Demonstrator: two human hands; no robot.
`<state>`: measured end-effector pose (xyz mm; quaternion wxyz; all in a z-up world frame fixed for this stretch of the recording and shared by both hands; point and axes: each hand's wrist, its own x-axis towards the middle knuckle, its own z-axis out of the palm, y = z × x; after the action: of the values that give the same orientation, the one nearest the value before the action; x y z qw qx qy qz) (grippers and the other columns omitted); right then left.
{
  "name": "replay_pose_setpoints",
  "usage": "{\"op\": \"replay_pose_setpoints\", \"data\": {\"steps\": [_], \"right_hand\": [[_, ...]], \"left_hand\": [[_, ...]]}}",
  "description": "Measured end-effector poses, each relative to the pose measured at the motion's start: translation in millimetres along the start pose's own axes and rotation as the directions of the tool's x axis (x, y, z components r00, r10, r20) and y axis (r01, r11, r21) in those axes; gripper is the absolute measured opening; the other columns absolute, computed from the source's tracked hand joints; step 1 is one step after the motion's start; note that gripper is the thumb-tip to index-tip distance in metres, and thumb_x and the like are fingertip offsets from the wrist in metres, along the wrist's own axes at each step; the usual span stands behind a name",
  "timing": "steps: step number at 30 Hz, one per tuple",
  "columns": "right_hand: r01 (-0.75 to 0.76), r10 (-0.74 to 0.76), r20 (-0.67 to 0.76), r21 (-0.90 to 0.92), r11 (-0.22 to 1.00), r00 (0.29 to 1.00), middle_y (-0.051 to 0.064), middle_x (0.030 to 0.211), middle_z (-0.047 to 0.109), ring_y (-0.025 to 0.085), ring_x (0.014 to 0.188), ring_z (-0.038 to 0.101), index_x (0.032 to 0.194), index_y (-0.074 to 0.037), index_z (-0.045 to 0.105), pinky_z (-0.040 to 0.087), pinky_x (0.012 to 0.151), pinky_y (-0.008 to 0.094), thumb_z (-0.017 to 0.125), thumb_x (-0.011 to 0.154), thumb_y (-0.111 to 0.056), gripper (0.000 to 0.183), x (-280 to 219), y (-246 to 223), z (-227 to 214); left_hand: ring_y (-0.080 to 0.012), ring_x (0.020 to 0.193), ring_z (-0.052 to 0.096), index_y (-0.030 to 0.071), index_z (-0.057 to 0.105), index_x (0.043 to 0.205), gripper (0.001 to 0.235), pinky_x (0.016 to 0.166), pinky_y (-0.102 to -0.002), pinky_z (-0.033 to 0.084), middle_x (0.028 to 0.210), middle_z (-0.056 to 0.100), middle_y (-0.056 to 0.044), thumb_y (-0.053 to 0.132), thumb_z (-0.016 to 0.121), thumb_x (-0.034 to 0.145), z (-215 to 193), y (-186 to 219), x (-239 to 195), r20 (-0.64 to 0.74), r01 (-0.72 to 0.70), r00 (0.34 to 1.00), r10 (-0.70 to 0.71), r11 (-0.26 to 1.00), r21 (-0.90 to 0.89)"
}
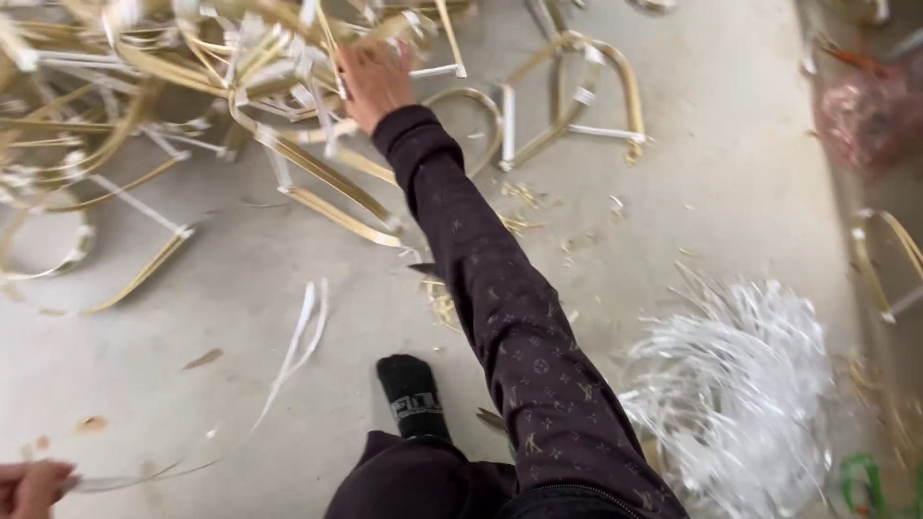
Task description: Assembling, binding, and gluing U-shaped bamboo strips into rectangular frames.
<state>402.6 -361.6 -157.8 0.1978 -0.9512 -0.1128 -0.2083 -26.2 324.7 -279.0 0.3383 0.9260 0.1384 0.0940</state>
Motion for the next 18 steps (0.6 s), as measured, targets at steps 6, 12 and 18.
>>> {"op": "replay_pose_setpoints", "data": {"steps": [6, 12, 18], "right_hand": [[0.063, 0.043, 0.444, -0.221, 0.973, 0.895, 0.017, 0.154, 0.041, 0.043, 0.148, 0.029, 0.151, -0.011, 0.035, 0.019, 0.118, 0.071, 0.093, 0.065, -0.043, 0.107, -9, -27, 1], [0.285, -0.203, 0.412, -0.146, 0.948, 0.888, 0.014, 0.147, 0.049, 0.037, 0.141, 0.038, 0.145, -0.005, 0.046, 0.029, 0.111, 0.066, 0.090, 0.069, -0.044, 0.095, -73, -76, -63], [0.335, -0.592, 0.379, 0.557, 0.759, 0.711, 0.012, 0.126, 0.070, 0.025, 0.109, 0.069, 0.129, -0.007, 0.066, 0.055, 0.093, 0.038, 0.077, 0.090, -0.031, 0.047, -88, -242, -193]], "left_hand": [[-0.0202, 0.090, 0.071, -0.008, 0.057, 0.100, 0.021, 0.082, -0.031, 0.054, 0.091, 0.073, -0.017, 0.010, 0.067, 0.105, -33, 265, -56, 0.007, 0.150, 0.989, -0.151, 0.977, -0.149], [-0.0192, 0.091, 0.071, 0.002, 0.067, 0.102, 0.017, 0.083, -0.036, 0.053, 0.091, 0.076, -0.010, 0.019, 0.068, 0.097, -86, 376, -58, 0.085, 0.135, 0.987, -0.133, 0.991, -0.017], [-0.0115, 0.074, 0.067, 0.003, 0.072, 0.096, 0.020, 0.067, -0.030, 0.055, 0.079, 0.075, -0.005, 0.021, 0.072, 0.090, -107, 421, -36, 0.305, 0.104, 0.952, -0.023, 0.962, -0.251]]}}
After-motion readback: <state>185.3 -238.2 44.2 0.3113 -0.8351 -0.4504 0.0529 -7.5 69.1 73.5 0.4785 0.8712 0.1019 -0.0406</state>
